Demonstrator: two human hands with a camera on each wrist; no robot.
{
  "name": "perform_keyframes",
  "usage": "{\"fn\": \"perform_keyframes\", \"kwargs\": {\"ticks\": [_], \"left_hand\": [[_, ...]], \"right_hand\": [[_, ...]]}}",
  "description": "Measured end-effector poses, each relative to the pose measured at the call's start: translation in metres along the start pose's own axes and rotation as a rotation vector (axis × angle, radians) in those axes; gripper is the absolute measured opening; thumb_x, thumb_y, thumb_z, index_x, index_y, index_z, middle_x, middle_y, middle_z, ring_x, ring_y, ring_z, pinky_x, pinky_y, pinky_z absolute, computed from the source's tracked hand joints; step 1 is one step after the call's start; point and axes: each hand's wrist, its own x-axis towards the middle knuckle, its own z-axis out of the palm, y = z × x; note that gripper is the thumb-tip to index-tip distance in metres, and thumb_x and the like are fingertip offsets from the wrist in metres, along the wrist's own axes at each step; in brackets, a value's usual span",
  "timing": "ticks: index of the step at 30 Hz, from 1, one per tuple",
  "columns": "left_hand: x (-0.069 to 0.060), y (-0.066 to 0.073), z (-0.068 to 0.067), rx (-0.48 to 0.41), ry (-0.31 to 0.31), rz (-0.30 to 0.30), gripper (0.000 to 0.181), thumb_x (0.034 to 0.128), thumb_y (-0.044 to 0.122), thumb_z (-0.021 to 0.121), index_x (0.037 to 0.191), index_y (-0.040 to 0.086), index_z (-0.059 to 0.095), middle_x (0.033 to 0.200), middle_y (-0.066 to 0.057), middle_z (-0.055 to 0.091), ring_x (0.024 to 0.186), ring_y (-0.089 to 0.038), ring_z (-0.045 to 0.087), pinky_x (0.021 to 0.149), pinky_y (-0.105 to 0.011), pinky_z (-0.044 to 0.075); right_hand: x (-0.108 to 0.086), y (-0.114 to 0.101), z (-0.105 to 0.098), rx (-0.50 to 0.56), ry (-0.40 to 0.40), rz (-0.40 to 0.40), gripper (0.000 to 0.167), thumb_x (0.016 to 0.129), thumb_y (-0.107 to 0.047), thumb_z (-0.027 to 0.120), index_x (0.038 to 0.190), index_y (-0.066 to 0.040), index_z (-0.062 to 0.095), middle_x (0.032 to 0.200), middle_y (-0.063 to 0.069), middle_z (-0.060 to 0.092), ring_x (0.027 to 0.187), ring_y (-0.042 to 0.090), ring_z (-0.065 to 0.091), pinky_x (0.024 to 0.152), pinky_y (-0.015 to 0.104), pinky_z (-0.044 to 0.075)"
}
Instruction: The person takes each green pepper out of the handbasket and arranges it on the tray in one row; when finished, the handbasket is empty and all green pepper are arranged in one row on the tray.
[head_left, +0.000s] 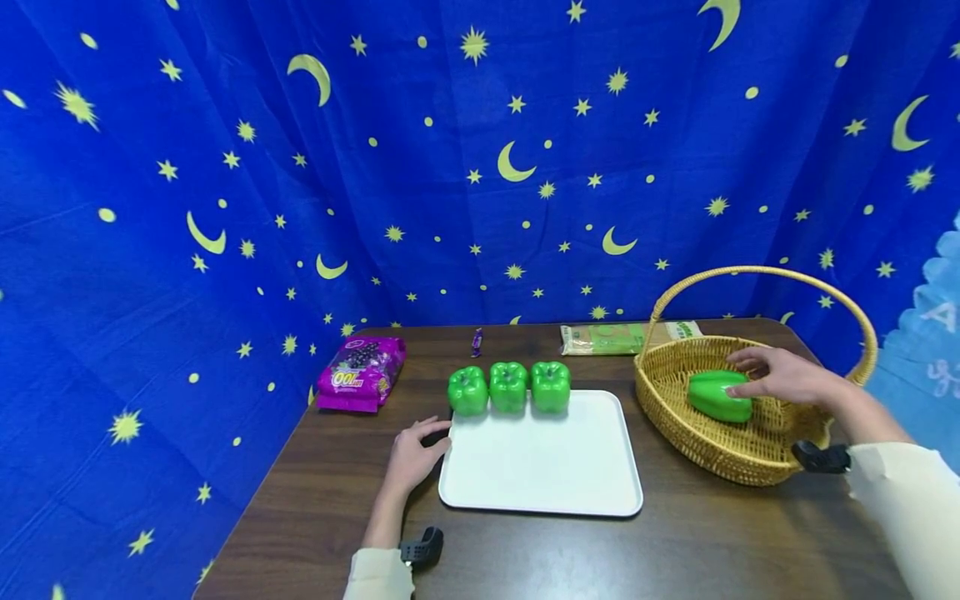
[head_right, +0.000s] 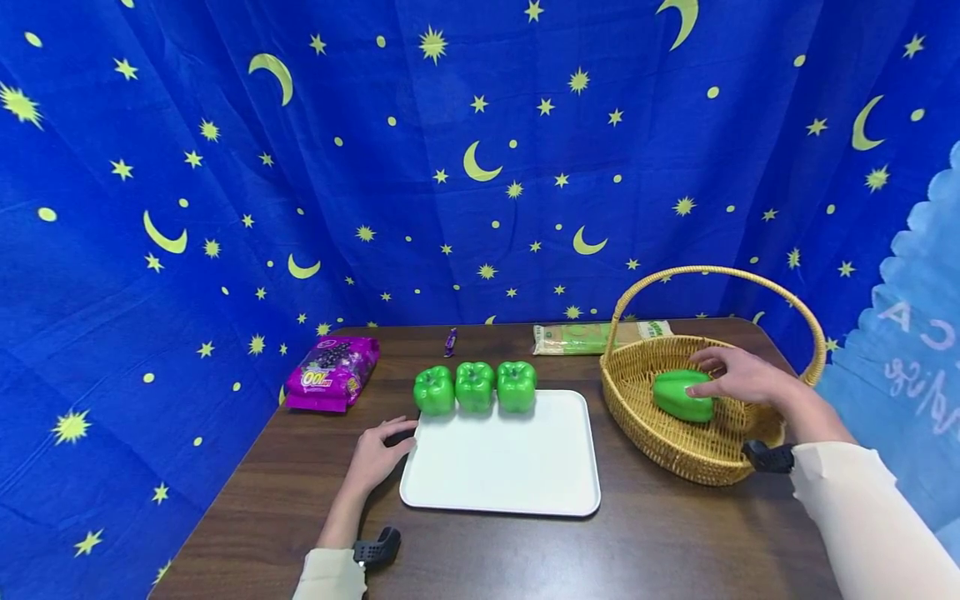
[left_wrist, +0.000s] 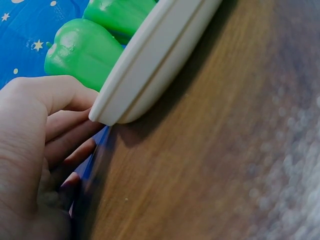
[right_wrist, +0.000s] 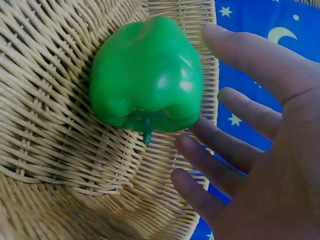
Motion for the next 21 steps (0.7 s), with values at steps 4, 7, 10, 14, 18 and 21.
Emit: {"fn": "perform_keyframes", "kwargs": {"ticks": [4, 7, 10, 14, 18, 21], "left_hand": [[0.0, 0.0, 0.0, 0.0, 0.001, -0.003, 0.026, 0.082, 0.023, 0.073, 0.108, 0.02, 0.075, 0.129, -0.012, 0.06, 0.131, -0.044, 0.038, 0.11, -0.057, 0.024], [0.0, 0.0, 0.0, 0.003, -0.002, -0.009, 0.027, 0.0817, 0.023, 0.073, 0.108, 0.02, 0.075, 0.129, -0.012, 0.06, 0.131, -0.044, 0.038, 0.11, -0.057, 0.024], [0.0, 0.0, 0.001, 0.003, -0.003, -0.016, 0.026, 0.0817, 0.023, 0.073, 0.108, 0.021, 0.075, 0.129, -0.011, 0.06, 0.131, -0.043, 0.038, 0.11, -0.057, 0.024], [-0.001, 0.001, 0.0, -0.001, -0.005, -0.024, 0.026, 0.0819, 0.023, 0.073, 0.108, 0.021, 0.075, 0.129, -0.011, 0.06, 0.132, -0.043, 0.037, 0.11, -0.057, 0.024], [-0.001, 0.003, -0.001, 0.002, -0.01, -0.033, 0.027, 0.0822, 0.023, 0.072, 0.109, 0.021, 0.075, 0.13, -0.012, 0.059, 0.132, -0.043, 0.037, 0.11, -0.058, 0.023], [-0.001, 0.003, -0.001, 0.004, -0.011, -0.029, 0.027, 0.0823, 0.022, 0.072, 0.109, 0.02, 0.075, 0.129, -0.012, 0.059, 0.131, -0.044, 0.037, 0.109, -0.059, 0.024]], "right_hand": [[0.002, 0.005, 0.002, 0.033, -0.019, -0.015, 0.075, 0.083, -0.033, 0.073, 0.132, 0.014, 0.041, 0.121, 0.041, 0.049, 0.106, 0.053, 0.052, 0.08, 0.054, 0.051], [0.003, 0.008, 0.003, 0.038, -0.028, -0.033, 0.074, 0.083, -0.029, 0.074, 0.131, 0.015, 0.039, 0.118, 0.042, 0.048, 0.102, 0.053, 0.052, 0.076, 0.052, 0.052], [0.004, 0.011, 0.004, 0.037, -0.049, -0.022, 0.074, 0.081, -0.028, 0.075, 0.131, 0.014, 0.04, 0.117, 0.039, 0.051, 0.102, 0.049, 0.054, 0.077, 0.048, 0.053], [0.005, 0.011, 0.005, 0.064, -0.106, 0.009, 0.079, 0.078, -0.026, 0.078, 0.133, 0.014, 0.038, 0.115, 0.033, 0.054, 0.101, 0.042, 0.057, 0.078, 0.044, 0.052], [0.005, 0.012, 0.007, 0.079, -0.134, 0.027, 0.085, 0.076, -0.024, 0.079, 0.136, 0.016, 0.033, 0.113, 0.029, 0.056, 0.098, 0.036, 0.057, 0.076, 0.039, 0.051], [0.006, 0.015, 0.011, 0.063, -0.132, 0.025, 0.088, 0.074, -0.023, 0.081, 0.136, 0.016, 0.032, 0.111, 0.026, 0.056, 0.097, 0.034, 0.057, 0.075, 0.037, 0.049]]}}
